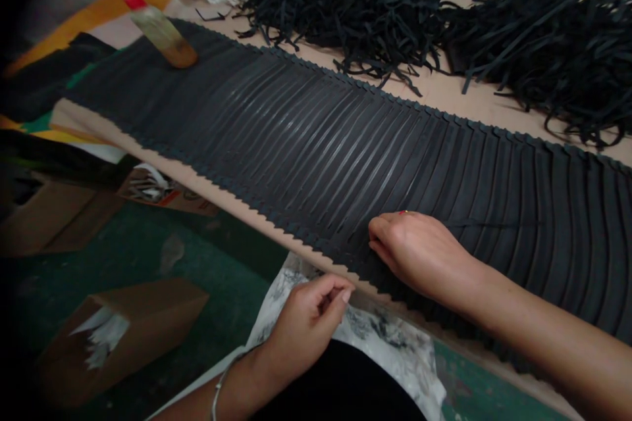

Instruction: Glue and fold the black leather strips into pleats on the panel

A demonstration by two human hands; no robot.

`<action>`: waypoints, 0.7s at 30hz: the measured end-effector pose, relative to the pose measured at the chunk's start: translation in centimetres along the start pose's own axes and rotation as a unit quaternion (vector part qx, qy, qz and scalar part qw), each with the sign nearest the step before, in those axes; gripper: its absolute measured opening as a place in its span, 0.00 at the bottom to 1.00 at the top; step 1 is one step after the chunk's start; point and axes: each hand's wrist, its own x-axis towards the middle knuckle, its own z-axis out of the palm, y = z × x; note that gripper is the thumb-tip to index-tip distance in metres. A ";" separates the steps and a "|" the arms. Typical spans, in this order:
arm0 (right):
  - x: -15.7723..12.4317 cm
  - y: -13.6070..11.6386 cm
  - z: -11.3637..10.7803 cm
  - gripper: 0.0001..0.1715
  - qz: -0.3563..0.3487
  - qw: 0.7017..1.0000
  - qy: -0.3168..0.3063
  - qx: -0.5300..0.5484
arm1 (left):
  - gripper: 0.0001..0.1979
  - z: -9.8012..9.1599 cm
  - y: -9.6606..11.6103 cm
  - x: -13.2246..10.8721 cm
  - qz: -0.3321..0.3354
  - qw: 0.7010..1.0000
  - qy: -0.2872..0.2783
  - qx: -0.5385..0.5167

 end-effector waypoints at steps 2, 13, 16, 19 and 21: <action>0.3 0.4 -0.3 0.09 0.001 1.000 0.000 0.000 | 0.09 -0.1 0.0 0.1 0.026 0.999 0.008 0.020; 2.5 -0.1 -1.1 0.10 -0.015 0.999 -0.012 0.028 | 0.11 -1.4 0.0 1.1 0.128 0.983 0.060 0.113; 2.8 -0.3 -1.0 0.10 -0.017 0.999 -0.018 0.021 | 0.11 -1.7 -0.1 1.1 0.135 0.980 0.061 0.132; 2.9 -0.4 -1.0 0.10 -0.014 1.000 -0.018 0.015 | 0.12 -2.0 -0.1 1.1 0.153 0.970 0.061 0.179; 2.9 -0.4 -1.0 0.10 -0.016 1.000 -0.013 0.007 | 0.14 -2.1 -0.1 1.2 0.169 0.958 0.057 0.225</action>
